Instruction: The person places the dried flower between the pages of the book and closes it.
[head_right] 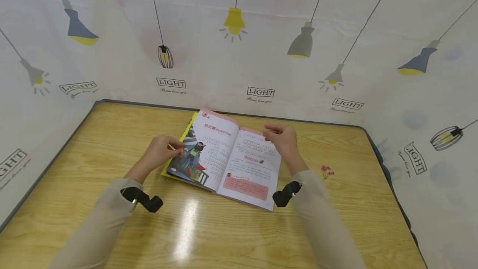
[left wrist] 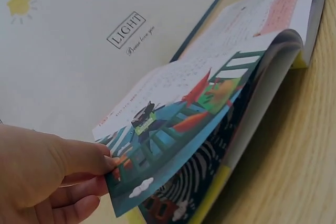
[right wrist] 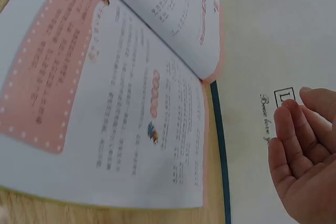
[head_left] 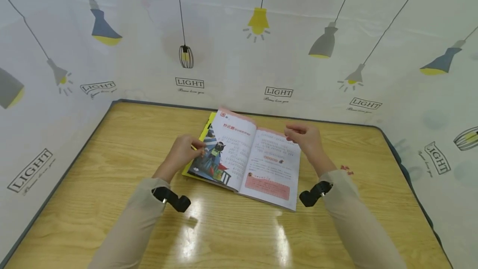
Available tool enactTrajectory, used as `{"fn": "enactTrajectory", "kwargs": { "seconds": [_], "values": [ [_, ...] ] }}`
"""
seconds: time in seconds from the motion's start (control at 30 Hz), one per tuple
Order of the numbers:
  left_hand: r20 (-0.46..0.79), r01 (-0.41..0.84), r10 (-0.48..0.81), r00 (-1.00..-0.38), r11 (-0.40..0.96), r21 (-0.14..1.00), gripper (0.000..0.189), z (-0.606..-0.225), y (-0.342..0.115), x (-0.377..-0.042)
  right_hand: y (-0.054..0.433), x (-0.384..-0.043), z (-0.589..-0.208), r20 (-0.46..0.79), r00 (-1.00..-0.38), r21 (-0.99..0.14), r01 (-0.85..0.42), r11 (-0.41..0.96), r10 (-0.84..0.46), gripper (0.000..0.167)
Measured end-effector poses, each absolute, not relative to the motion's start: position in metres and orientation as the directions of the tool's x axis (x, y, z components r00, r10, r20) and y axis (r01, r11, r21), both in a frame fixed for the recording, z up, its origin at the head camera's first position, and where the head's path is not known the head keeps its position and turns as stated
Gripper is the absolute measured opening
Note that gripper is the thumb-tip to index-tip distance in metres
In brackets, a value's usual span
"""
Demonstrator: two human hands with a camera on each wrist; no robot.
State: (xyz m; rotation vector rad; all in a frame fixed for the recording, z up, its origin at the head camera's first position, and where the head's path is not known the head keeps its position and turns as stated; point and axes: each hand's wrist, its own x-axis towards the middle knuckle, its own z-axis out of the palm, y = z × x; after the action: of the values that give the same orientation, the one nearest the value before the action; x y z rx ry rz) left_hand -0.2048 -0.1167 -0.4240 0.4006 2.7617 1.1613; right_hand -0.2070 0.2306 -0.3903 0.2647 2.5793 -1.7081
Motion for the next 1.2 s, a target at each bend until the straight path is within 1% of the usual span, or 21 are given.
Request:
{"fn": "enactTrajectory", "kwargs": {
  "seconds": [0.17,0.37,0.53,0.73,0.8,1.0,1.03,1.1,1.2],
  "values": [
    [-0.074,0.110,0.251,-0.965,0.647,0.755,0.018,-0.438,-0.117,-0.208,0.260,-0.195,-0.403,-0.136,-0.980,-0.902,0.184,0.391,0.148,0.039],
    [-0.081,0.086,0.234,-0.969,0.626,0.775,0.018,-0.451,-0.119,-0.209,0.288,-0.180,-0.411,-0.122,-0.976,-0.910,0.183,0.373,0.182,0.043],
    [-0.073,0.097,0.246,-0.967,0.614,0.783,0.018,-0.461,-0.121,-0.210,0.307,-0.168,-0.414,-0.128,-0.977,-0.926,0.180,0.333,0.173,0.048],
    [-0.039,0.143,0.261,-0.965,0.641,0.754,0.018,-0.470,-0.122,-0.210,0.331,-0.154,-0.419,-0.152,-0.964,-0.892,0.228,0.389,0.217,0.053],
    [-0.031,0.154,0.263,-0.964,0.652,0.742,0.019,-0.472,-0.122,-0.209,0.339,-0.149,-0.421,-0.155,-0.960,-0.890,0.238,0.389,0.232,0.053],
    [-0.046,0.135,0.251,-0.967,0.654,0.744,0.021,-0.477,-0.122,-0.206,0.363,-0.133,-0.433,-0.153,-0.951,-0.906,0.244,0.346,0.269,0.053],
    [-0.050,0.128,0.247,-0.968,0.654,0.746,0.021,-0.478,-0.122,-0.206,0.367,-0.130,-0.436,-0.158,-0.947,-0.920,0.244,0.307,0.281,0.050],
    [-0.039,0.140,0.249,-0.968,0.659,0.739,0.021,-0.480,-0.122,-0.206,0.375,-0.125,-0.441,-0.157,-0.944,-0.931,0.239,0.275,0.291,0.049],
    [0.001,0.178,0.255,-0.967,0.672,0.719,0.021,-0.483,-0.122,-0.205,0.385,-0.117,-0.447,-0.160,-0.940,-0.957,0.223,0.187,0.301,0.046]
  ]
}}
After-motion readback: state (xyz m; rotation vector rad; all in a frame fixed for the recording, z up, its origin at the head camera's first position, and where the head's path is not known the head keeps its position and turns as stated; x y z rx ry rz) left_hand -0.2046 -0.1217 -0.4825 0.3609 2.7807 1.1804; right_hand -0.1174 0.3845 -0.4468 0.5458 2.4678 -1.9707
